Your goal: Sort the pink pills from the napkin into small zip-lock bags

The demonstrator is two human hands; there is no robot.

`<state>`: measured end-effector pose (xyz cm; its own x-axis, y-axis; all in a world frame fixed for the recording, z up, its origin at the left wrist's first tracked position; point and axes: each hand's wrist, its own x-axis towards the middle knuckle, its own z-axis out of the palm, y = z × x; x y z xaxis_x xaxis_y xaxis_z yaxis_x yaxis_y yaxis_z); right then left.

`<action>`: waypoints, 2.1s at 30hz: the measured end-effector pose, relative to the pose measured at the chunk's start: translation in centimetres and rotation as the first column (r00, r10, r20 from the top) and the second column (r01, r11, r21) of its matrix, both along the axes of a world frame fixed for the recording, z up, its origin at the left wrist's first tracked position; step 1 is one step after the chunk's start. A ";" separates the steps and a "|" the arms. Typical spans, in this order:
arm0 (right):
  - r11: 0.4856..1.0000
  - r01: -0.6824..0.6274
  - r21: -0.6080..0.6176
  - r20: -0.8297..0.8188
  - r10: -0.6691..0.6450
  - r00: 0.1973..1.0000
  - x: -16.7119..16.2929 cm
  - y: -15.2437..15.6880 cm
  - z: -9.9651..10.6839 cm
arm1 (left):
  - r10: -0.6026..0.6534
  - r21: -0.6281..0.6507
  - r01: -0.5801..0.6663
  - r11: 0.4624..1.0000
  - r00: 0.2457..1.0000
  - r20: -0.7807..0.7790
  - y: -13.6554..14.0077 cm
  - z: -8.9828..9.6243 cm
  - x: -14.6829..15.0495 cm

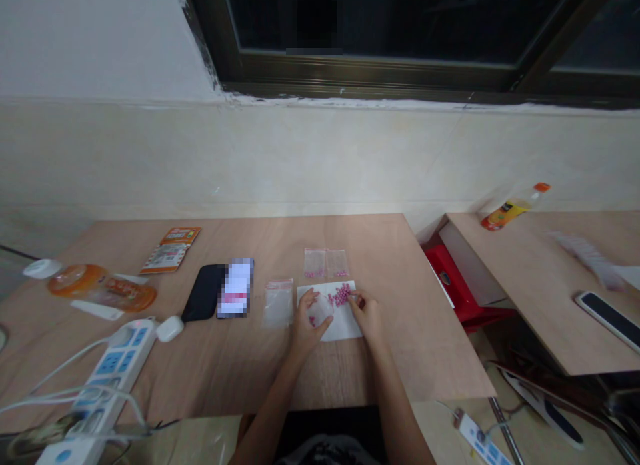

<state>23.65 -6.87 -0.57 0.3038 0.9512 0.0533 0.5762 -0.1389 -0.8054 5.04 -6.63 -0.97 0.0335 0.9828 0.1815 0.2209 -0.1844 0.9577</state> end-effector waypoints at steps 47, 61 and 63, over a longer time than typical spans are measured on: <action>1.000 -0.021 0.000 0.147 0.021 0.989 -0.5 0.5 1.3 | -0.027 -0.021 0.027 0.999 0.999 -0.040 -0.1 0.0 -0.1; 0.999 0.001 -0.033 0.156 0.004 0.988 -0.5 0.8 0.6 | 0.016 -0.050 -0.009 0.999 0.988 0.151 -0.2 -0.1 -0.7; 0.999 0.004 -0.041 0.155 0.002 0.988 -0.6 0.8 0.7 | 0.054 -0.059 -0.044 0.997 0.980 0.190 -0.1 -0.4 -0.6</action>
